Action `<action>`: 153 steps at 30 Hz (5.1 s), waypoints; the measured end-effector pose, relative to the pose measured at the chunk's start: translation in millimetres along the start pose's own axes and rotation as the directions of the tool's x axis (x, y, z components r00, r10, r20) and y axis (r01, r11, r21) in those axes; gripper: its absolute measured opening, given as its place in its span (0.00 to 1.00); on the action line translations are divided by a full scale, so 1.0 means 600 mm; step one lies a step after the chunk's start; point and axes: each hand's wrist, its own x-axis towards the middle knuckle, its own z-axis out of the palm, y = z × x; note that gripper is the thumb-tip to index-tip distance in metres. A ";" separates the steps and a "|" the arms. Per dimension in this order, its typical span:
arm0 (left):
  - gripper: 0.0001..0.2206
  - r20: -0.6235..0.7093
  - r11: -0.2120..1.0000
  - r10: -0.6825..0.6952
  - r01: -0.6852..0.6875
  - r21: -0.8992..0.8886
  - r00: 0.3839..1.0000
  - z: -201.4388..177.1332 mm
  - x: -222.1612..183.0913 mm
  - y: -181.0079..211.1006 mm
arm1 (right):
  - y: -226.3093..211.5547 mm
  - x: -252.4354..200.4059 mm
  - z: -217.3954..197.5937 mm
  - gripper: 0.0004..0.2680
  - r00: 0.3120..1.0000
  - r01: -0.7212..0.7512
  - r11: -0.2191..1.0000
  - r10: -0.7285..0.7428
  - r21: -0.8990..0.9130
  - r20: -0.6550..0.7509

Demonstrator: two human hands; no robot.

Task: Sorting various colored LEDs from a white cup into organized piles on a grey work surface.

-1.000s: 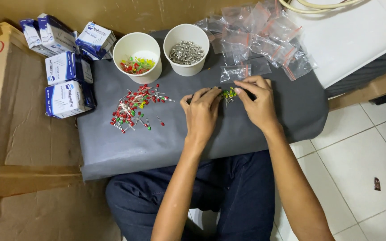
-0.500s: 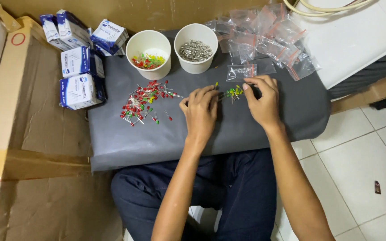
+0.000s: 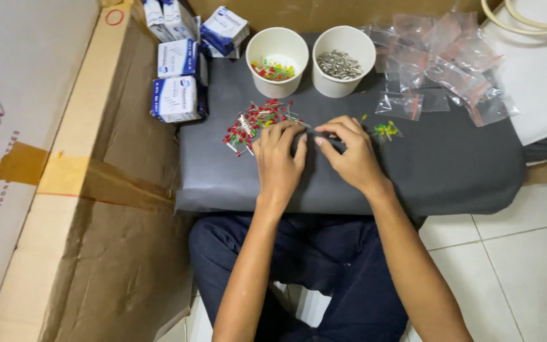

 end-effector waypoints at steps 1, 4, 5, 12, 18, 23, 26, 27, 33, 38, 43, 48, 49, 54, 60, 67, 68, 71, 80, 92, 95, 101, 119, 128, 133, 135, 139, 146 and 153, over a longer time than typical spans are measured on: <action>0.06 -0.008 1.000 -0.004 0.004 0.008 1.000 -0.008 0.000 -0.012 | -0.007 0.007 0.014 0.06 1.000 0.008 1.000 -0.008 0.008 0.004; 0.07 -0.017 0.997 -0.033 0.034 0.066 0.999 -0.037 -0.005 -0.035 | -0.022 0.026 0.050 0.07 0.996 -0.017 0.999 0.014 0.030 0.091; 0.08 0.024 0.996 -0.043 0.041 0.078 0.999 -0.051 -0.006 -0.035 | -0.023 0.032 0.061 0.07 0.994 -0.020 1.000 0.018 0.020 0.104; 0.13 0.230 0.981 -0.164 0.133 0.144 0.959 -0.108 -0.006 -0.033 | -0.017 0.063 0.115 0.06 0.978 -0.059 0.985 0.090 -0.162 0.188; 0.09 0.174 0.971 -0.208 0.181 0.158 0.963 -0.094 0.003 -0.049 | -0.006 0.061 0.134 0.07 0.961 -0.135 0.954 0.192 -0.268 0.198; 0.07 0.158 0.961 -0.208 0.171 0.218 0.965 -0.079 0.000 -0.061 | 0.004 0.062 0.141 0.04 0.956 -0.119 0.940 0.195 -0.320 0.218; 0.06 0.139 0.961 -0.206 0.173 0.218 0.969 -0.077 0.001 -0.060 | 0.000 0.067 0.141 0.03 0.953 -0.122 0.935 0.204 -0.333 0.225; 0.05 0.130 0.961 -0.203 0.172 0.216 0.971 -0.077 0.002 -0.060 | -0.002 0.068 0.142 0.03 0.952 -0.113 0.931 0.201 -0.346 0.230; 0.05 0.119 0.956 -0.217 0.186 0.228 0.969 -0.067 0.002 -0.066 | -0.006 0.067 0.143 0.02 0.965 -0.088 0.950 0.156 -0.299 0.212; 0.05 0.104 0.953 -0.225 0.196 0.231 0.969 -0.069 0.002 -0.063 | -0.016 0.061 0.128 0.01 0.981 -0.085 0.968 0.122 -0.237 0.148; 0.05 0.085 0.958 -0.196 0.173 0.227 0.977 -0.065 0.002 -0.063 | -0.015 0.047 0.107 0.02 0.992 -0.052 0.972 0.078 -0.230 0.104; 0.06 0.054 0.988 -0.075 0.067 0.142 0.996 -0.028 0.001 -0.052 | 0.003 0.015 0.076 0.02 0.990 -0.088 0.955 0.115 -0.283 0.082; 0.06 0.059 0.989 -0.067 0.058 0.135 0.996 -0.022 0.002 -0.041 | 0.003 0.011 0.062 0.02 0.990 -0.094 0.952 0.120 -0.290 0.072; 0.06 0.104 0.998 0.054 -0.055 0.006 0.993 0.022 0.006 0.015 | 0.006 -0.011 -0.019 0.02 0.990 -0.125 0.926 0.141 -0.355 0.020; 0.05 0.150 0.989 0.123 -0.108 -0.105 0.981 0.099 0.004 0.070 | 0.068 -0.067 -0.099 0.03 0.969 -0.243 0.876 0.241 -0.417 -0.059; 0.06 0.175 0.971 0.194 -0.163 -0.175 0.965 0.161 0.005 0.118 | 0.117 -0.101 -0.165 0.03 0.954 -0.300 0.843 0.258 -0.446 -0.155; 0.05 0.181 0.973 0.187 -0.156 -0.171 0.966 0.167 0.007 0.120 | 0.119 -0.102 -0.170 0.02 0.948 -0.318 0.840 0.276 -0.440 -0.159; 0.05 0.185 0.975 0.175 -0.144 -0.171 0.967 0.187 0.013 0.119 | 0.132 -0.102 -0.174 0.02 0.941 -0.339 0.838 0.293 -0.427 -0.172; 0.06 0.190 0.977 0.167 -0.136 -0.164 0.968 0.198 0.011 0.114 | 0.146 -0.102 -0.166 0.03 0.941 -0.339 0.843 0.300 -0.418 -0.159; 0.06 0.167 0.978 0.147 -0.118 -0.170 0.975 0.192 0.005 0.104 | 0.135 -0.100 -0.161 0.07 0.934 -0.356 0.832 0.317 -0.426 -0.163; 0.06 0.163 0.977 0.148 -0.119 -0.177 0.975 0.187 0.002 0.100 | 0.139 -0.104 -0.160 0.07 0.938 -0.345 0.833 0.293 -0.433 -0.185; 0.06 0.137 0.982 0.128 -0.107 -0.154 0.982 0.164 -0.006 0.089 | 0.150 -0.105 -0.156 0.06 0.936 -0.341 0.842 0.266 -0.417 -0.229; 0.08 0.002 0.997 0.064 -0.064 -0.046 0.998 0.023 -0.004 -0.004 | 0.014 -0.017 -0.001 0.05 0.993 -0.040 0.984 0.019 -0.174 -0.118; 0.09 -0.059 0.994 -0.026 0.032 0.100 0.998 -0.048 -0.002 -0.087 | -0.008 0.039 0.107 0.06 0.998 0.009 1.000 -0.008 -0.014 0.056; 0.11 -0.046 0.988 -0.080 0.085 0.126 0.996 -0.048 -0.001 -0.089 | 0.002 0.059 0.137 0.06 0.992 0.014 0.999 -0.008 -0.044 0.126; 0.11 -0.041 0.982 -0.112 0.117 0.146 0.993 -0.041 0.001 -0.093 | 0.006 0.064 0.140 0.06 0.984 0.012 0.999 -0.003 -0.050 0.179; 0.10 -0.022 0.979 -0.138 0.140 0.146 0.990 -0.046 0.006 -0.084 | 0.014 0.067 0.146 0.06 0.973 -0.009 0.998 0.025 -0.070 0.229; 0.07 -0.005 0.979 -0.131 0.130 0.155 0.991 -0.046 0.006 -0.080 | 0.015 0.067 0.146 0.05 0.965 -0.036 0.993 0.064 -0.116 0.253; 0.06 0.024 0.975 -0.159 0.153 0.161 0.987 -0.044 0.008 -0.082 | 0.010 0.064 0.145 0.03 0.974 -0.001 0.993 0.027 -0.117 0.223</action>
